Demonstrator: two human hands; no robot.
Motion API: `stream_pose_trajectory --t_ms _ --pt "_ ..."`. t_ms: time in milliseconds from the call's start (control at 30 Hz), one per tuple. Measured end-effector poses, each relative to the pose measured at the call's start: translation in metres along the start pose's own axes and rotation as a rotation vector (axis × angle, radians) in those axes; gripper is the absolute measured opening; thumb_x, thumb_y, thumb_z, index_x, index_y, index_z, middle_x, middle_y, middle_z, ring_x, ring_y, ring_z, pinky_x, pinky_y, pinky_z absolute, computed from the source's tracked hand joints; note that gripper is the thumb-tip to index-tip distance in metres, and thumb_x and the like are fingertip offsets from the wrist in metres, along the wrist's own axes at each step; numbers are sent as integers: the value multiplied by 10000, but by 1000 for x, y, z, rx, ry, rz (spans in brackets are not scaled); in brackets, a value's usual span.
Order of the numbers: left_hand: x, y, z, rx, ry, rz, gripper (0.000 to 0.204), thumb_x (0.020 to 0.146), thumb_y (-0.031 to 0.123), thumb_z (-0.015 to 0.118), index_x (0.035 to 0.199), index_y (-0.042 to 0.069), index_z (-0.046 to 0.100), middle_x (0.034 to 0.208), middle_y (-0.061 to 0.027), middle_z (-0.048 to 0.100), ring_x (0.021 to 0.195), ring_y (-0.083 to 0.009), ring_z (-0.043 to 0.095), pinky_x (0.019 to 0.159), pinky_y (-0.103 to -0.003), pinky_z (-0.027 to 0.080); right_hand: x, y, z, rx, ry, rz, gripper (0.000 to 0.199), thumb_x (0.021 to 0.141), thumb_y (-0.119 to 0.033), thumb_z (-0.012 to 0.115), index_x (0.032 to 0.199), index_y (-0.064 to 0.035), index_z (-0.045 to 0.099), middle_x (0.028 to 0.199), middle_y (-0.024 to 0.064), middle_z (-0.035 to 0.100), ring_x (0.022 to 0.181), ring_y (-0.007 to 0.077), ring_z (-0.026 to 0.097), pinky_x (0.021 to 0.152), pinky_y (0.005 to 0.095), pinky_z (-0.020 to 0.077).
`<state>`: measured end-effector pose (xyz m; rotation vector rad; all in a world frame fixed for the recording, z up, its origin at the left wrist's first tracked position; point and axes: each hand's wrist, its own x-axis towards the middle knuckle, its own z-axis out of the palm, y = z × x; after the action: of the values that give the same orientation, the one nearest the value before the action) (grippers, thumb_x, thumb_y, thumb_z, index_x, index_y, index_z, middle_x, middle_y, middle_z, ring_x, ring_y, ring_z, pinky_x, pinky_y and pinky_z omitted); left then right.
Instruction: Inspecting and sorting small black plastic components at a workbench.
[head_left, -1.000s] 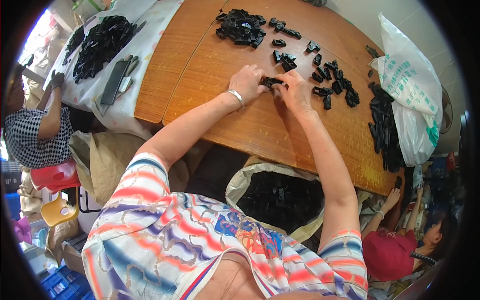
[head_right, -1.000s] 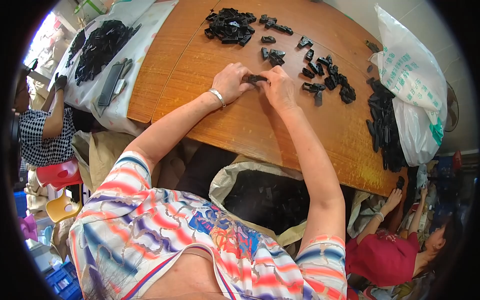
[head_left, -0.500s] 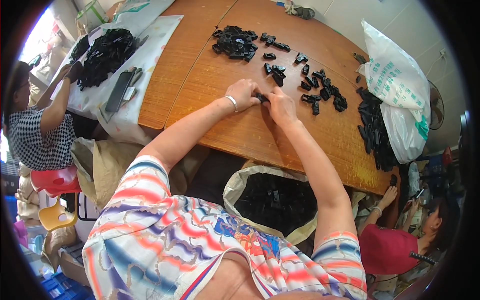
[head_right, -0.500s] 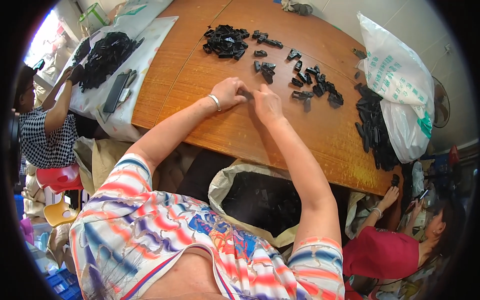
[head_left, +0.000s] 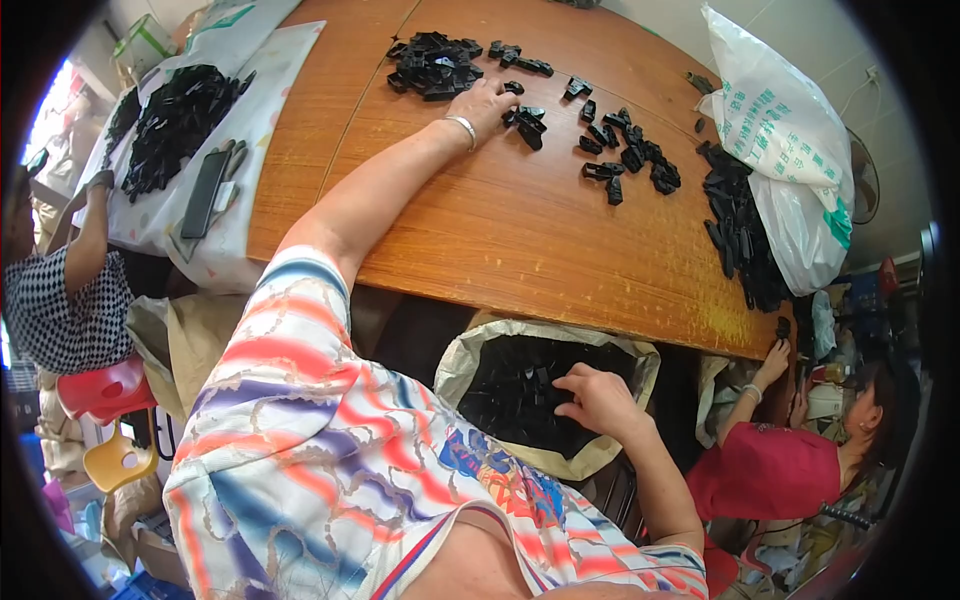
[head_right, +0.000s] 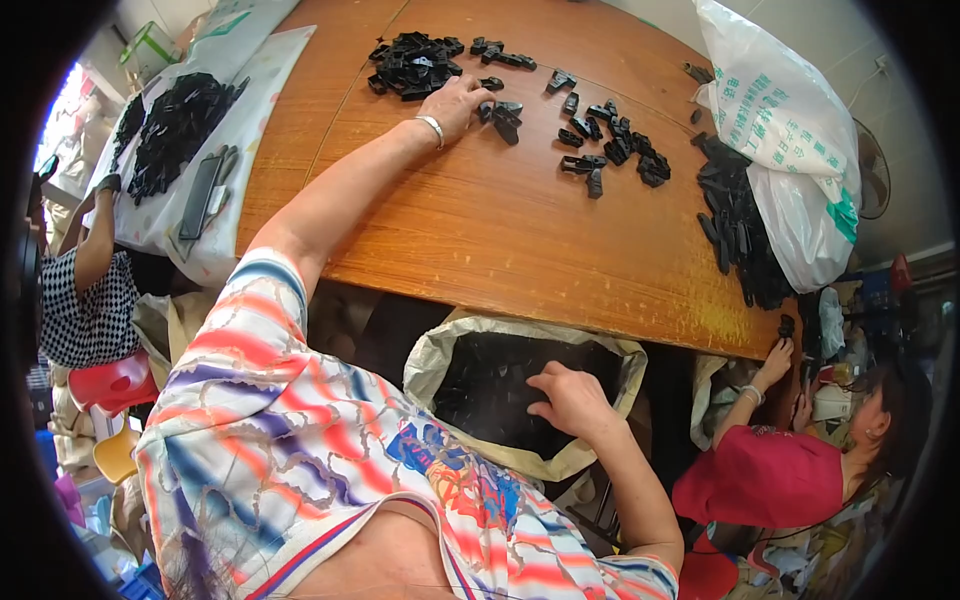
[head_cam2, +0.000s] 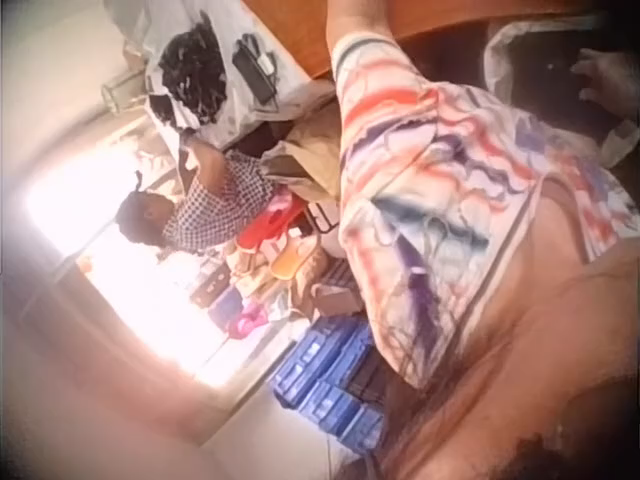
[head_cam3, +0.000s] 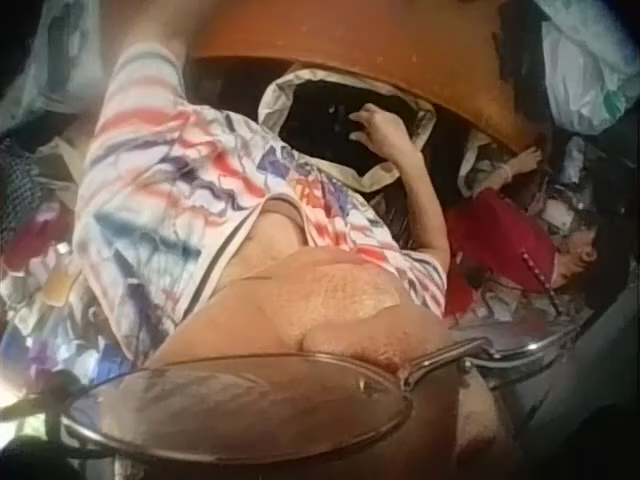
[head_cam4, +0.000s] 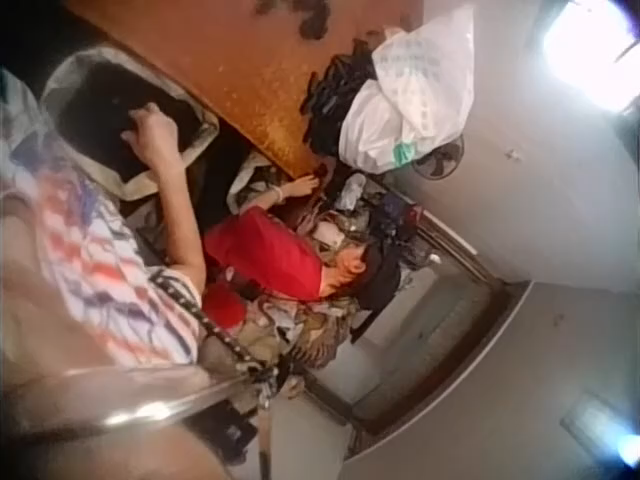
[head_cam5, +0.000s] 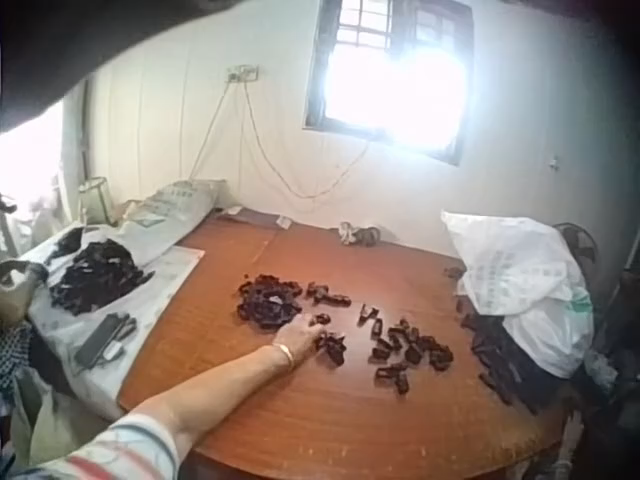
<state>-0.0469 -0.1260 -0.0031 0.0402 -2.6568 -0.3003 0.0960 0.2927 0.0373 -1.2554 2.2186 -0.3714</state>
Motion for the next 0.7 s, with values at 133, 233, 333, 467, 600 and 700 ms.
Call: stream_pose_trajectory --t_ms 133,233,333,467,600,700 --pt "6 -5 4 52 -17 81 228 791 128 723 1001 101 638 1052 -73 598 1052 -270 558 882 -359 500 41 -1 -39 -40 187 -159 190 762 -166 736 920 -69 696 864 126 637 807 324 643 710 405 522" --pt "-2 0 -1 -104 -59 17 201 799 136 722 968 78 630 985 -88 615 991 -272 588 850 -366 500 111 19 -69 -16 453 -255 126 788 -121 699 892 -56 676 856 137 634 799 331 632 705 407 515" --pt "-13 -1 -5 -168 -27 27 204 801 136 725 953 55 617 914 -100 629 900 -277 621 802 -368 507 194 36 -94 -60 674 -177 181 810 -132 696 968 -48 668 960 163 626 855 347 633 737 421 515" --pt "-28 6 -10 -305 -27 -59 217 802 129 722 978 44 627 903 -103 650 854 -271 640 757 -366 515 276 33 -117 -160 791 76 398 824 -230 726 1180 -75 637 1139 182 600 967 365 635 840 444 512" --pt "-42 4 -12 -544 3 -206 245 843 84 694 1076 19 655 958 -79 694 824 -173 646 730 -301 518 296 15 -123 -154 660 203 342 815 -219 731 1114 -61 679 1132 164 637 967 361 636 853 433 508" --pt "-51 13 -30 -876 -111 -476 234 849 135 697 1044 5 677 955 -98 707 866 -164 662 772 -292 524 277 12 -105 -146 829 -21 216 803 -172 725 978 -48 697 997 156 653 922 354 644 782 440 520"
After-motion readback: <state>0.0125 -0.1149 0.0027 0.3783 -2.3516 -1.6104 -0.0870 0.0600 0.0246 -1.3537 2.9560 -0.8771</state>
